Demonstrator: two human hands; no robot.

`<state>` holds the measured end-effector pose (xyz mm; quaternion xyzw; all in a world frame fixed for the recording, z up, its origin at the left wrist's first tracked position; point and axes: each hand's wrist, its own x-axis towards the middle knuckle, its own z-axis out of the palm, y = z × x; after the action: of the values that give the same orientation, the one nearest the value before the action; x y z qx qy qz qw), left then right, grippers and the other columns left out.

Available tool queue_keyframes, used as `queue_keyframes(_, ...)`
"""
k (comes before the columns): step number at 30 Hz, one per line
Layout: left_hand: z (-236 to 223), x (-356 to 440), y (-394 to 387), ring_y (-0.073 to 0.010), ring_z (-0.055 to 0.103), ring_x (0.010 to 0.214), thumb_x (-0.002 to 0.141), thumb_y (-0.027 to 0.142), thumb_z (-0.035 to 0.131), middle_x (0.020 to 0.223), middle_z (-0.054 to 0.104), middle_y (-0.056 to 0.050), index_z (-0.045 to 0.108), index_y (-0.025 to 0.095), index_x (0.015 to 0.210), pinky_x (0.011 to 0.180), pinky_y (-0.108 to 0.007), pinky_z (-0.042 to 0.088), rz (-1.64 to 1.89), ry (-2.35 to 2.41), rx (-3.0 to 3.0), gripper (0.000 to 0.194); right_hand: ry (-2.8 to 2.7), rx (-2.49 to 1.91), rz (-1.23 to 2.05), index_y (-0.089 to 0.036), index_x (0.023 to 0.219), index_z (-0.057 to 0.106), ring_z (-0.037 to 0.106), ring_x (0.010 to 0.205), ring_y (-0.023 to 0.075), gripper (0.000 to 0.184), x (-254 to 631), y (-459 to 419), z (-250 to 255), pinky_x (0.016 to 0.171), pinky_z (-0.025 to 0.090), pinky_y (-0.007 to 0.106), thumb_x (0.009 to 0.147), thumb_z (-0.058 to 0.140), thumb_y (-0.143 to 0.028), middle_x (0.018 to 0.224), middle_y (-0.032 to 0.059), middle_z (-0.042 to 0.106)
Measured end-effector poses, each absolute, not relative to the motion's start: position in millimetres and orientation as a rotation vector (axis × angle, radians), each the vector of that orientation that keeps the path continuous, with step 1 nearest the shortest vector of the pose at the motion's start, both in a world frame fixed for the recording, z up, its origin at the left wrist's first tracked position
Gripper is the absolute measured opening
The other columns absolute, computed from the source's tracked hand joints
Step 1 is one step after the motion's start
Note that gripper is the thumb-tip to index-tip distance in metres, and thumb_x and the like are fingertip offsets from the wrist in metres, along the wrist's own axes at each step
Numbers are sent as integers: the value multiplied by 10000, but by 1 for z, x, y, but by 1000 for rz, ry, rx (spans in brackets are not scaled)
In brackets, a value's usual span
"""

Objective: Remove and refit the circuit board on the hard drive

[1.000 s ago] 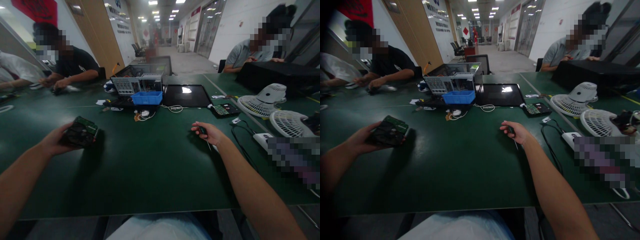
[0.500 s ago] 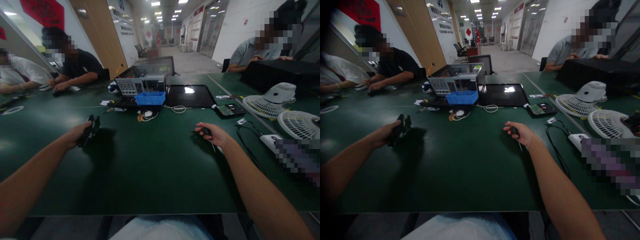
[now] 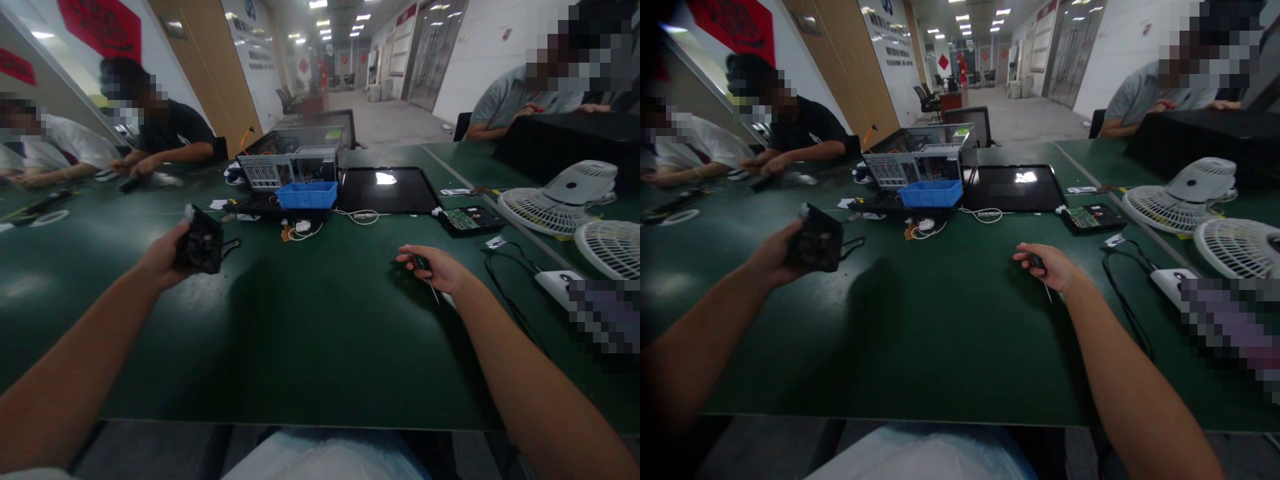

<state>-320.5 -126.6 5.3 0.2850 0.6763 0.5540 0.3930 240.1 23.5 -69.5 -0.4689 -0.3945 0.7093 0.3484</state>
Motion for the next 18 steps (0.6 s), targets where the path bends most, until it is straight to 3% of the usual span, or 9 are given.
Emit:
queue_keyframes(2,3,-285,-126,-361,682,1144,975,707,415,1318,699,-140,520,183,1465,1000,-600,525,1239,1355,677,725,-1056,-1215,1823,-154,1010,734,593,643,108,124,239,22,-69,318,292,118,903,708,-210,962,121,762)
queue_keyframes(5,-15,-226,-118,-406,640,1264,958,759,397,1357,669,-223,437,96,1531,1093,-598,463,1046,1047,636,877,-1114,-1212,1815,-162,1038,734,604,663,105,153,237,18,-68,337,301,110,889,727,-195,996,120,760)
queue_keyframes(9,-46,-152,-92,-379,661,1256,951,668,558,1366,677,-206,521,146,1484,1114,-560,471,788,915,644,747,-1149,-1175,1827,-174,1040,738,659,752,114,190,237,16,-68,364,287,96,857,784,-199,994,108,755)
queue_keyframes(12,-59,-108,-69,-331,691,1211,883,645,698,1285,731,-171,676,166,1306,1067,-470,526,632,1002,735,640,-1202,-1134,1822,-189,1055,748,712,902,162,228,239,14,-67,373,274,106,840,812,-231,1073,121,757)
queue_keyframes(15,-60,-75,-48,-299,731,1098,830,690,736,1184,769,-161,754,154,1135,979,-416,566,470,985,939,617,-1326,-1107,1805,-217,1124,761,711,1054,209,305,238,9,-63,395,298,121,837,827,-298,1265,128,723)
queue_keyframes(18,-52,-51,-33,-266,756,937,785,721,759,1050,796,-126,773,172,1068,895,-400,577,305,912,1122,618,-1425,-1112,1763,-246,1151,774,683,1100,215,328,235,2,-57,422,327,137,841,822,-342,1327,109,701)
